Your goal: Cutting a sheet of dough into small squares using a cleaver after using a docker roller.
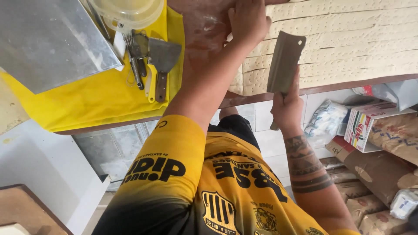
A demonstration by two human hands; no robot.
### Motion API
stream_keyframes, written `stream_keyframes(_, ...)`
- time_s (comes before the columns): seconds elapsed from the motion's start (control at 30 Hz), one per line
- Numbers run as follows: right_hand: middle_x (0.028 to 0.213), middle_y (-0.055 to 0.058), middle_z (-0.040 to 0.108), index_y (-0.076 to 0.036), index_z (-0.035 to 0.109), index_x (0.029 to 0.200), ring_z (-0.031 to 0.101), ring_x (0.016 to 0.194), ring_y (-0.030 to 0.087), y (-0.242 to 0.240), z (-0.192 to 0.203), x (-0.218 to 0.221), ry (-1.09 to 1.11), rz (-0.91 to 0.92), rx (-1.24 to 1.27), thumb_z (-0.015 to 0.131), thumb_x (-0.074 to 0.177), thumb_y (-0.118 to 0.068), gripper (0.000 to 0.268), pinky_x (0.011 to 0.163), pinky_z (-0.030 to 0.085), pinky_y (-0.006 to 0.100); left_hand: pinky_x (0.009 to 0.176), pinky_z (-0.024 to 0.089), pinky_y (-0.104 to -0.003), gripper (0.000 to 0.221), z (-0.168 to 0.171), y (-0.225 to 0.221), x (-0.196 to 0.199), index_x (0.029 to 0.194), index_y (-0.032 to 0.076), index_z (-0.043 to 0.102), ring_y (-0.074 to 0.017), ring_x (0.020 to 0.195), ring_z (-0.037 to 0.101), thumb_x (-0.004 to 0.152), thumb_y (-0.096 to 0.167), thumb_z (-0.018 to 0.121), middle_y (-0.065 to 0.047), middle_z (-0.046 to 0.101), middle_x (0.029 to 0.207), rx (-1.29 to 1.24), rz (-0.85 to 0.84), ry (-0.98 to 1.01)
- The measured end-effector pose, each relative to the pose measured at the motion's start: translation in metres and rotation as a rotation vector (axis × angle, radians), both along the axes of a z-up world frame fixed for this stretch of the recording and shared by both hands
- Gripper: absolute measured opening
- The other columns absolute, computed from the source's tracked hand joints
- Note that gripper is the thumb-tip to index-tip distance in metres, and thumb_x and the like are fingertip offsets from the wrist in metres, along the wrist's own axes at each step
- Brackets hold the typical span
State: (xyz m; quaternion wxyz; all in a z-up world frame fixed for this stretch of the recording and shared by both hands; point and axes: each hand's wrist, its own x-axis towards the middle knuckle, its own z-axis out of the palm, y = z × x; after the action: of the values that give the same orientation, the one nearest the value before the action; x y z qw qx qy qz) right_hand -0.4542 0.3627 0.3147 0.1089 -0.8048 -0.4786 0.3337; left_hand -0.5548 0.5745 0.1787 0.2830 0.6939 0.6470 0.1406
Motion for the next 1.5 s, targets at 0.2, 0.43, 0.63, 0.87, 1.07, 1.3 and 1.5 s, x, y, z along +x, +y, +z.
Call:
stream_keyframes(0.2,0.06,0.012,0.063,-0.028,0.008,0.168,0.063,0.048,0.026,-0.016,0.008,0.02,0.064,-0.219,-0.138,0.042,0.09,-0.012,0.087,0.053,0.057,0.038,0.042,0.031,-0.023,0.027,0.046,0.008,-0.047,0.117,0.013,0.046,-0.0039,0.043,0.039,0.097,0.013,0.064,0.008,0.047,0.061,-0.485,0.053,-0.489)
stream_keyframes(0.43,0.126,0.017,0.073,-0.023,0.01,0.165,0.05,0.051,0.026,0.003,-0.028,0.025,0.024,0.034,0.11,0.046,0.089,-0.006,0.086,0.047,0.045,0.041,0.049,0.041,-0.036,0.016,0.0,-0.004,-0.056,0.072,0.016,0.062,-0.0164,0.054,0.057,0.079,0.004,0.07,0.002,0.06,0.062,0.171,-0.099,-0.209)
stream_keyframes(0.63,0.065,0.009,0.062,-0.017,0.013,0.168,0.056,0.051,0.032,0.049,-0.041,-0.002,-0.096,0.311,0.061,0.047,0.094,-0.005,0.082,0.048,0.045,0.045,0.068,0.048,-0.049,0.021,-0.009,-0.012,-0.067,0.094,0.016,0.06,-0.0336,0.079,0.067,0.079,0.008,0.072,-0.004,0.068,0.084,0.251,-0.092,-0.138)
stream_keyframes(0.87,0.066,0.012,0.062,-0.02,0.005,0.168,0.057,0.053,0.038,0.087,-0.04,-0.027,-0.259,0.352,-0.011,0.05,0.098,-0.007,0.084,0.05,0.046,0.051,0.065,0.05,-0.048,0.017,0.001,-0.042,-0.081,0.096,0.009,0.068,-0.032,0.1,0.055,0.08,0.001,0.067,-0.003,0.056,0.106,0.605,-0.242,-0.16)
stream_keyframes(1.07,0.085,0.024,0.071,-0.028,-0.006,0.166,0.068,0.072,0.044,0.116,-0.007,-0.052,-0.256,0.297,-0.3,0.047,0.103,-0.011,0.084,0.067,0.054,0.057,0.116,0.04,-0.046,0.082,-0.01,-0.078,-0.083,0.162,0.021,0.043,-0.0262,0.148,0.034,0.103,0.066,0.079,-0.001,0.024,0.166,0.443,-0.472,0.34)
stream_keyframes(1.3,0.077,0.023,0.069,-0.025,-0.012,0.165,0.067,0.065,0.041,0.096,-0.016,-0.044,-0.243,0.296,-0.278,0.048,0.1,-0.005,0.09,0.06,0.055,0.053,0.124,0.026,-0.061,0.069,0.003,-0.078,-0.085,0.159,0.017,0.049,-0.033,0.152,0.02,0.106,0.045,0.081,-0.005,0.023,0.166,0.361,-0.448,0.176)
stream_keyframes(1.5,0.072,0.02,0.068,-0.021,-0.008,0.166,0.065,0.06,0.039,0.04,-0.014,-0.04,-0.266,0.338,-0.33,0.049,0.099,-0.007,0.089,0.056,0.053,0.049,0.122,0.022,-0.069,0.062,0.005,-0.09,-0.082,0.162,0.012,0.045,-0.0384,0.152,0.018,0.115,0.039,0.075,-0.007,0.02,0.166,0.381,-0.44,0.175)
